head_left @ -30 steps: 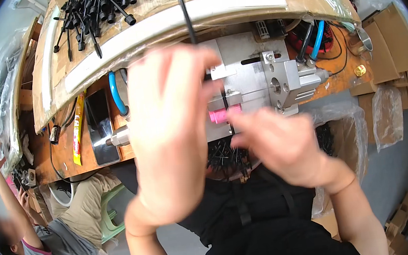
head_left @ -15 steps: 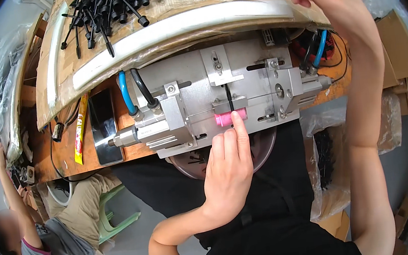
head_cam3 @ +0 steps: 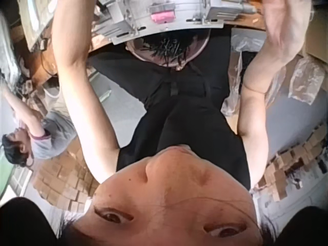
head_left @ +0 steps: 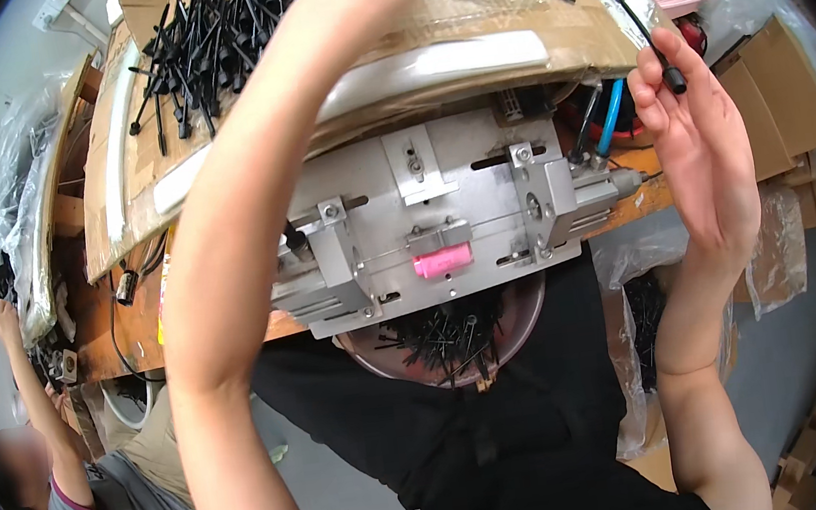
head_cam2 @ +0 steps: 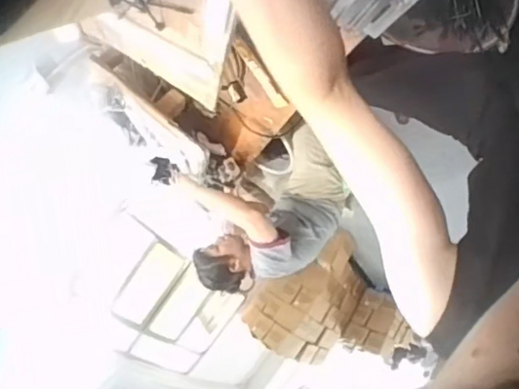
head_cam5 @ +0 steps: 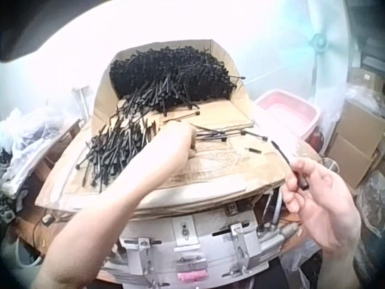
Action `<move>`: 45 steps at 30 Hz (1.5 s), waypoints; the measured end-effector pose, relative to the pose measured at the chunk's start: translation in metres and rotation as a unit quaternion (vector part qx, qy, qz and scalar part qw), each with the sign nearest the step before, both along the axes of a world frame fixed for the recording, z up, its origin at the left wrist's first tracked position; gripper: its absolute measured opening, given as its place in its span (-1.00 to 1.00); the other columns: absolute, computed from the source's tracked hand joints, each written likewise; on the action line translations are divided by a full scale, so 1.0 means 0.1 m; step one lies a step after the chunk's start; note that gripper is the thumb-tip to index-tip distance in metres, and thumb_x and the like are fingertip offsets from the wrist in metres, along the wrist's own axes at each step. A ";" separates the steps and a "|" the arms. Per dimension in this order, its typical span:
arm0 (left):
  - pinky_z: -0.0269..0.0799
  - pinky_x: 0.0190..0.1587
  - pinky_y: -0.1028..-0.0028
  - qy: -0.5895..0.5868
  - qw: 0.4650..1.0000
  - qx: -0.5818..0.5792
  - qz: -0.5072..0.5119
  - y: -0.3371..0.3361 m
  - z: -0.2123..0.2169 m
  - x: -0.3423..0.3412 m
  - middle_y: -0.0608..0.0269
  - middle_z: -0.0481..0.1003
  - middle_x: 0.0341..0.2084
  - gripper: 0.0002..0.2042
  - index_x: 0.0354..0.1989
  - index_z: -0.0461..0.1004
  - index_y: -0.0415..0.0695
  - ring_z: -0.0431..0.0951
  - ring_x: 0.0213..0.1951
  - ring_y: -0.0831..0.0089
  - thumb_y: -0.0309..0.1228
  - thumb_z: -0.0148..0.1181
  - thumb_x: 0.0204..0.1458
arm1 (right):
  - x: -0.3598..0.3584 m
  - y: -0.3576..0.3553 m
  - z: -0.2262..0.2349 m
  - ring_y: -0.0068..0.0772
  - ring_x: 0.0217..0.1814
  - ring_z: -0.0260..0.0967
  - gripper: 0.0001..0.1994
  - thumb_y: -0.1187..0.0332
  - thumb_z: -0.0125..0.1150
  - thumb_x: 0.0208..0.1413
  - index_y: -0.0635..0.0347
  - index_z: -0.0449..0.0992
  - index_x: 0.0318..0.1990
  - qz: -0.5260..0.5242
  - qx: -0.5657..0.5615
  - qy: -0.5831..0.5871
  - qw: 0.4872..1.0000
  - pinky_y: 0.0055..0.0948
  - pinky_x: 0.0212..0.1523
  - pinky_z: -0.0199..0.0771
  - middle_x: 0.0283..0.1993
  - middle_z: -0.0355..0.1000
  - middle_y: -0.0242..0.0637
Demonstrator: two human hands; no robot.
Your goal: The person repeatedly picks up black cable ties from a cardboard box, places them into a metal jig on the table, and presses a pink lever to process them. The processed ties are then dropped into a clear plastic container below the machine. The task is performed continuously throughout the clip.
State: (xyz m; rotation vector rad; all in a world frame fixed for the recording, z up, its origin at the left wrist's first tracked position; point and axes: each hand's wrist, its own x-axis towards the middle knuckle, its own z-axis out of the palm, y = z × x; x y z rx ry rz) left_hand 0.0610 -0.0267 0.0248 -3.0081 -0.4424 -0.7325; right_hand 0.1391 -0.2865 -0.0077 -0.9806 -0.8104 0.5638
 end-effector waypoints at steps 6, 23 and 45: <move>0.55 -0.19 0.48 0.106 0.913 -0.388 -0.063 0.52 0.84 -0.36 0.08 0.55 -0.21 -0.67 0.10 0.41 -0.21 0.57 -0.29 0.36 -0.42 0.16 0.18 | -0.02 -0.05 -0.04 -0.56 -0.25 0.40 -0.72 0.33 0.07 0.34 0.36 0.44 0.05 -0.006 0.005 -0.060 0.998 -0.60 -0.26 0.39 -0.21 0.47 -0.24; 0.40 -0.09 0.40 -0.004 0.988 -0.152 0.032 -1.85 -1.13 -1.74 0.08 0.35 -0.22 -0.36 0.25 0.23 -0.46 0.39 -0.22 0.25 -0.69 0.13 -0.14 | -0.28 -0.14 -0.15 -0.41 -0.28 0.51 -0.72 0.32 0.06 0.34 0.37 0.41 0.05 -0.029 -0.028 -0.076 0.996 -0.62 -0.44 0.45 -0.22 0.50 -0.11; 0.40 -0.14 0.33 -0.037 0.970 -0.237 0.051 -1.78 -0.92 -1.90 0.02 0.35 -0.09 -0.28 0.31 0.21 -0.38 0.38 -0.14 0.18 -0.80 0.16 -0.17 | -1.26 -0.06 -1.08 -0.33 -0.52 0.36 -0.32 0.65 0.36 -0.16 0.44 0.33 0.24 -0.086 -0.166 -0.488 0.853 -0.36 -0.49 0.40 -0.40 0.46 -0.18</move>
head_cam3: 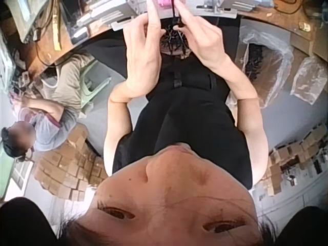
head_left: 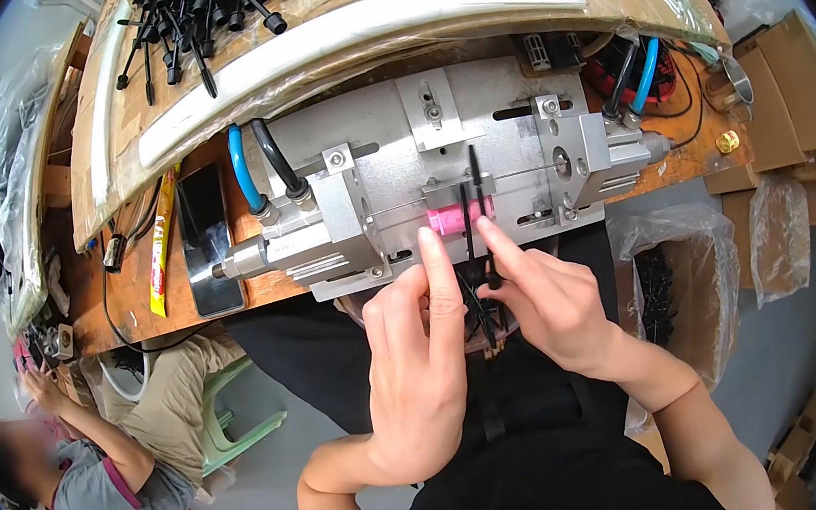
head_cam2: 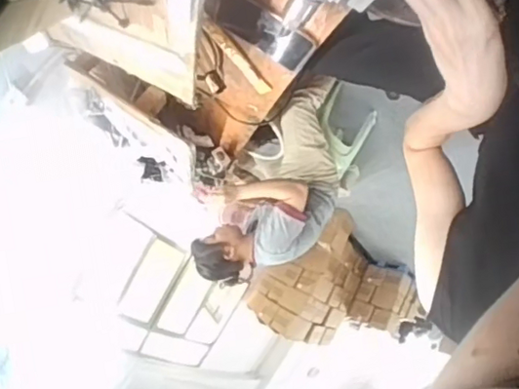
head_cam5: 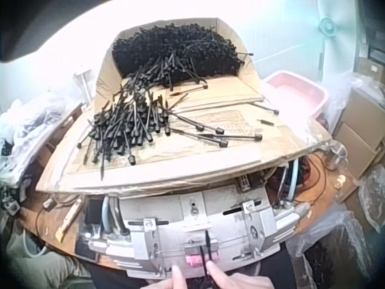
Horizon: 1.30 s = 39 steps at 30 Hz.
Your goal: The person repeatedly picks up black cable ties from a cardboard box, places them into a metal jig on the table, and presses a pink lever to process them. The processed ties are then dropped into a clear plastic container below the machine. The task is performed continuously throughout the clip.
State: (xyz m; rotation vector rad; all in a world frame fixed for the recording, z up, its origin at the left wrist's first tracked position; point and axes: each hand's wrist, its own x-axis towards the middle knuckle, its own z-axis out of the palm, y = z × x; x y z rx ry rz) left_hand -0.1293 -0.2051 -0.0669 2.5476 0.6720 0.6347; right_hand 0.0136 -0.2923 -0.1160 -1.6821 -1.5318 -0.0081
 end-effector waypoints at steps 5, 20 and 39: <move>0.40 -0.15 0.33 -0.003 1.000 -0.003 -0.004 0.00 -0.03 -0.04 0.03 0.35 -0.09 -0.29 0.31 0.21 -0.38 0.37 -0.15 0.19 -0.78 0.20 -0.15 | 0.01 0.10 -0.08 -0.37 -0.51 0.39 -0.31 0.60 0.35 -0.11 0.40 0.30 0.28 0.011 -0.023 -0.001 1.000 -0.37 -0.52 0.38 -0.53 0.35 -0.25; 0.47 -0.28 0.30 -0.131 0.943 0.297 -0.069 1.15 0.63 1.46 -0.11 0.45 -0.32 -0.74 -0.17 0.41 -0.32 0.49 -0.38 0.13 -0.31 0.11 0.22 | 1.26 0.80 1.24 -0.62 -0.38 0.44 -0.84 0.44 0.18 0.21 0.30 0.59 -0.14 -0.144 0.112 -0.181 0.966 -0.63 -0.36 0.39 -0.37 0.55 -0.29; 0.38 -0.17 0.35 -0.012 0.995 0.098 0.001 0.22 0.14 0.06 0.19 0.40 -0.34 -0.44 0.19 0.36 -0.33 0.41 -0.30 0.28 -0.59 0.25 -0.09 | 1.78 1.14 1.85 -0.56 -0.52 0.42 -0.75 0.38 0.09 0.21 0.41 0.50 -0.08 -0.053 -0.049 0.036 0.997 -0.69 -0.61 0.36 -0.41 0.52 -0.18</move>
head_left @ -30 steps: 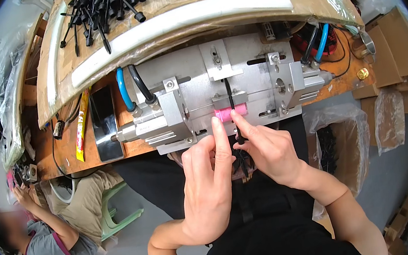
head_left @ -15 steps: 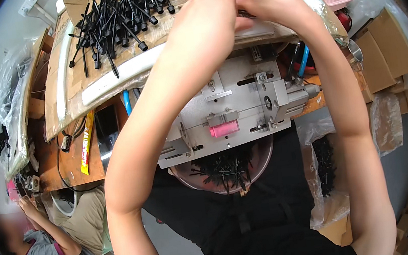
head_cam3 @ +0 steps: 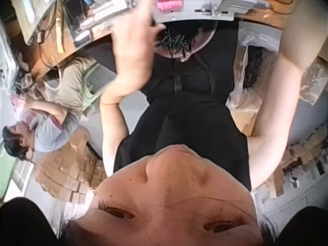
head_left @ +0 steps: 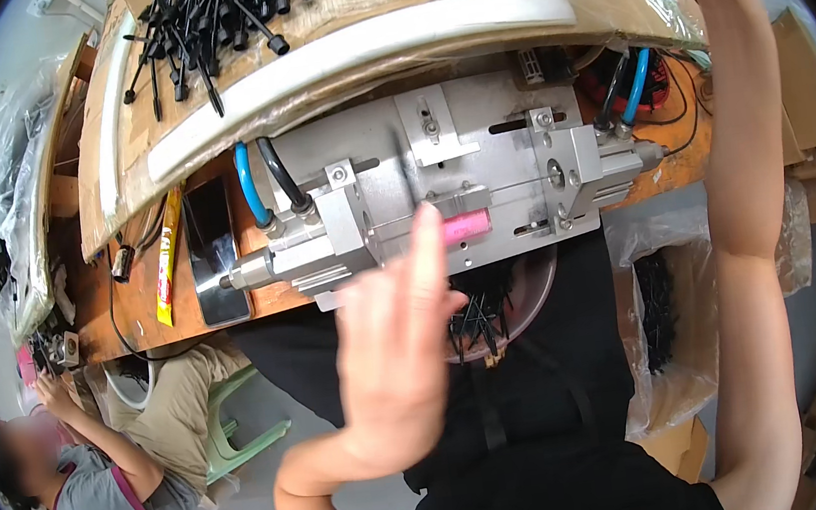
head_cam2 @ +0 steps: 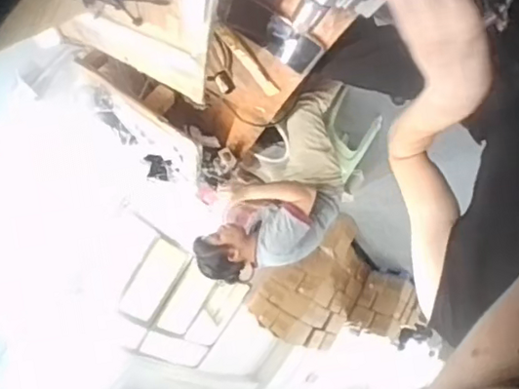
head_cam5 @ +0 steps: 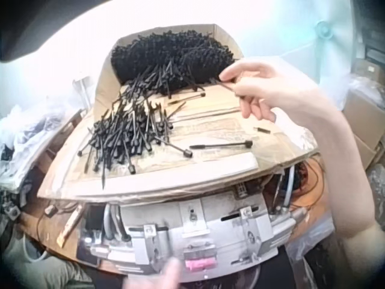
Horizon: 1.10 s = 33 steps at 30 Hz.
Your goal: The person repeatedly picks up black cable ties from a cardboard box, places them into a metal jig on the table, and presses a pink lever to process them. The processed ties are then dropped into a clear plastic container below the machine. The task is performed continuously throughout the clip.
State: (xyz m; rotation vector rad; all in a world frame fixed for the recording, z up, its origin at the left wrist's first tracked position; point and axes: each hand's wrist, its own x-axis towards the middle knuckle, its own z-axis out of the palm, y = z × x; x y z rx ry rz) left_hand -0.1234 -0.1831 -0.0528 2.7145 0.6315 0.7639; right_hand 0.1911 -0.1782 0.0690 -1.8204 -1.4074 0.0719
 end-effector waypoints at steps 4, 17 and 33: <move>0.39 -0.16 0.44 0.064 0.997 0.033 -0.002 -0.24 -0.48 0.14 0.17 0.31 -0.34 -0.34 0.28 0.21 -0.44 0.35 -0.30 0.34 -0.63 0.16 -0.12 | -0.33 -0.24 -0.15 -0.51 -0.51 0.46 -0.72 0.33 0.10 0.28 0.42 0.48 -0.05 0.007 0.136 0.117 0.984 -0.67 -0.59 0.39 -0.39 0.52 -0.15; 0.37 -0.13 0.28 0.020 0.999 -0.028 -0.024 0.18 -0.04 0.41 0.15 0.38 -0.29 -0.32 0.25 0.33 -0.19 0.38 -0.24 0.20 -0.62 0.35 -0.17 | -1.40 -1.22 -1.37 -0.50 -0.41 0.43 -0.51 0.71 0.32 -0.10 0.42 0.45 0.08 0.061 0.086 0.035 0.994 -0.51 -0.40 0.49 -0.24 0.54 -0.19; 0.41 -0.21 0.38 -0.143 0.986 0.087 -0.015 0.77 0.36 0.80 0.17 0.50 -0.34 -0.88 -0.27 0.49 -0.22 0.51 -0.27 0.25 -0.49 0.25 0.03 | -1.66 -1.10 -1.62 -0.43 -0.50 0.43 -0.42 0.55 0.36 -0.11 0.30 0.43 0.18 0.069 -0.048 -0.048 0.995 -0.42 -0.53 0.41 -0.49 0.40 -0.30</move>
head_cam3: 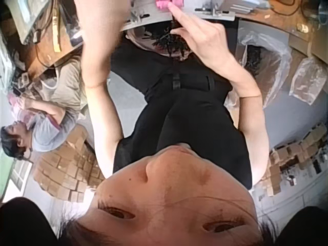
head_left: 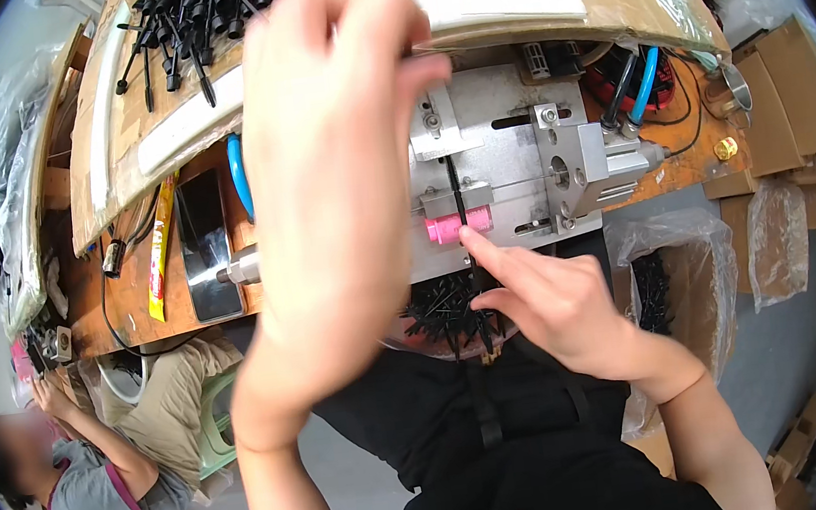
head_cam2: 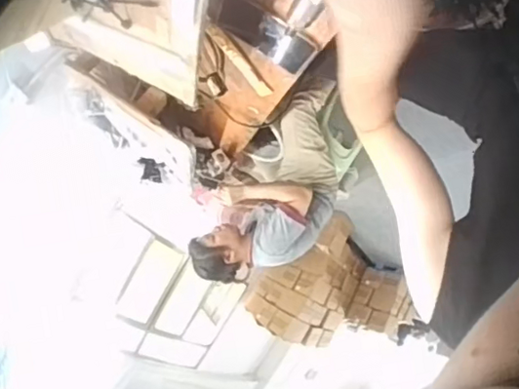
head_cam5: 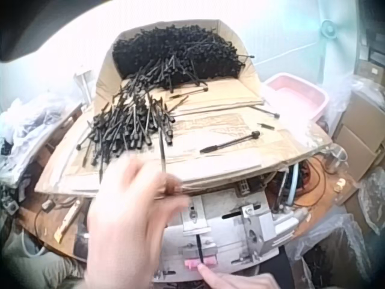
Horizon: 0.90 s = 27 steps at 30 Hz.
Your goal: The person repeatedly picks up black cable ties from a cardboard box, places them into a metal jig on the table, and presses a pink lever to process them. The processed ties are then dropped into a clear plastic container below the machine. The task is performed continuously throughout the clip.
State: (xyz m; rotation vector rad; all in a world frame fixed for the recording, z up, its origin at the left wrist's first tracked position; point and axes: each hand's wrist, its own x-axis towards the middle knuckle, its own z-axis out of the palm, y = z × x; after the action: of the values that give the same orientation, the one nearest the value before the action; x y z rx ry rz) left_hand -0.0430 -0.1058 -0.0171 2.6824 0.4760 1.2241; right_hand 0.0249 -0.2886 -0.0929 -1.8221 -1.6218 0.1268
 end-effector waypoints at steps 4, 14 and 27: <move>0.40 -0.24 0.33 0.046 0.998 -0.041 0.016 -0.61 -0.50 -0.60 0.13 0.41 -0.31 -0.47 0.16 0.41 -0.32 0.41 -0.35 0.26 -0.55 0.30 -0.08 | 0.59 0.30 0.55 -0.29 -0.35 0.51 -0.67 0.61 0.20 -0.01 0.29 0.57 -0.03 -0.039 0.142 -0.176 0.973 -0.46 -0.38 0.49 -0.31 0.53 -0.17; 0.41 -0.19 0.47 0.205 0.977 -0.046 0.024 -1.00 -0.93 -0.54 0.19 0.32 -0.33 -0.36 0.27 0.23 -0.42 0.35 -0.32 0.36 -0.63 0.14 -0.11 | 1.37 0.87 1.38 -0.09 -0.31 0.46 -0.76 0.51 0.16 0.02 0.24 0.49 -0.11 -0.095 -0.106 -0.139 0.980 -0.25 -0.25 0.46 -0.40 0.49 -0.10; 0.37 -0.15 0.33 0.017 0.982 0.185 0.041 0.69 -0.08 0.20 0.06 0.50 -0.36 -0.80 -0.14 0.50 -0.23 0.49 -0.29 0.21 -0.54 0.22 0.04 | 0.26 -0.15 0.29 -0.27 -0.33 0.51 -0.62 0.73 0.36 -0.15 0.38 0.46 -0.11 0.062 0.147 0.114 0.981 -0.44 -0.30 0.51 -0.36 0.47 -0.18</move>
State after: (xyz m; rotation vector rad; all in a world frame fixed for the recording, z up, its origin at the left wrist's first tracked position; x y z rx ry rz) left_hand -0.0234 -0.0365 -0.0255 3.0223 0.4015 1.4135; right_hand 0.0509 -0.3034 -0.0644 -1.4293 -1.5028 0.1393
